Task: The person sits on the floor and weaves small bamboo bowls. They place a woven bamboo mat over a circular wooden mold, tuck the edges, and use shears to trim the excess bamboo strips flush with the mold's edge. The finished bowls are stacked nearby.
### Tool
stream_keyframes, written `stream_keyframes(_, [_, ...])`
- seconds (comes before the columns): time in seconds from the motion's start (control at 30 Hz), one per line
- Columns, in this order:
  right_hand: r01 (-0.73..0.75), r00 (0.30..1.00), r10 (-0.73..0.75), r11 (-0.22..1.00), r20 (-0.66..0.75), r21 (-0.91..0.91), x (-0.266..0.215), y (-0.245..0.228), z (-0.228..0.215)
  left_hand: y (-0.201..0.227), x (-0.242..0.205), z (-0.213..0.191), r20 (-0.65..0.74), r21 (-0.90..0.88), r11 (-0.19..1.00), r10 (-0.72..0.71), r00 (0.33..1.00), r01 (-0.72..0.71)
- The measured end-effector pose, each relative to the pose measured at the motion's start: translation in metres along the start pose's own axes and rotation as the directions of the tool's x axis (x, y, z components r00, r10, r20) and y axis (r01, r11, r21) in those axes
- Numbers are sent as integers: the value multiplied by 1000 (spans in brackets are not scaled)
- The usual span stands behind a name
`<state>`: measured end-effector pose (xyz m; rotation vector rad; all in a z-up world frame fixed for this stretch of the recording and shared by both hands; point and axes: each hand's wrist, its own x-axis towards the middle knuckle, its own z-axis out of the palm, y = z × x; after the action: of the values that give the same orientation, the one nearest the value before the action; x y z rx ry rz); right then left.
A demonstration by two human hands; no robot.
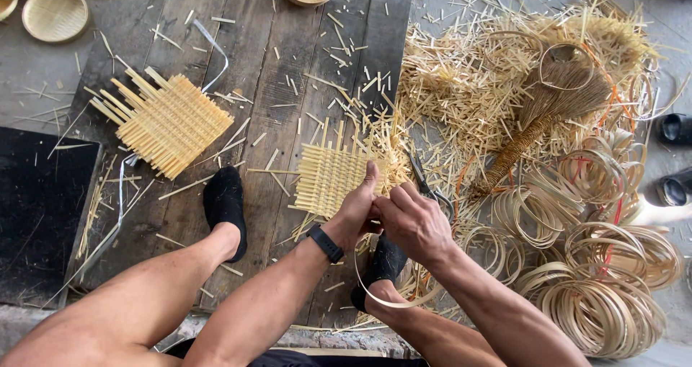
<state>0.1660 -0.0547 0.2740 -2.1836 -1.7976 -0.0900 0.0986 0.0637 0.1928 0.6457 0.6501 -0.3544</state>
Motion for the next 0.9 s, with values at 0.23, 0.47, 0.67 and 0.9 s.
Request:
stream_keyframes(0.23, [-144,988,141,988,64,53,-2,4,20,-9,8,-18,-27,-4,998,63,998,-63])
stream_keyframes(0.47, [-614,469,735,-128,490,779,11,50,12,19,13,-67,-38,-496,759,466,884,-422])
stream_keyframes(0.67, [-198,641,606,-463,471,864,-19,64,54,36,5,-83,-36,-444,829,363,931,-340])
stream_keyframes(0.9, [-163,557,628,-559,544,813,-23,70,90,21,21,-94,-76,-377,890,248,966,-258])
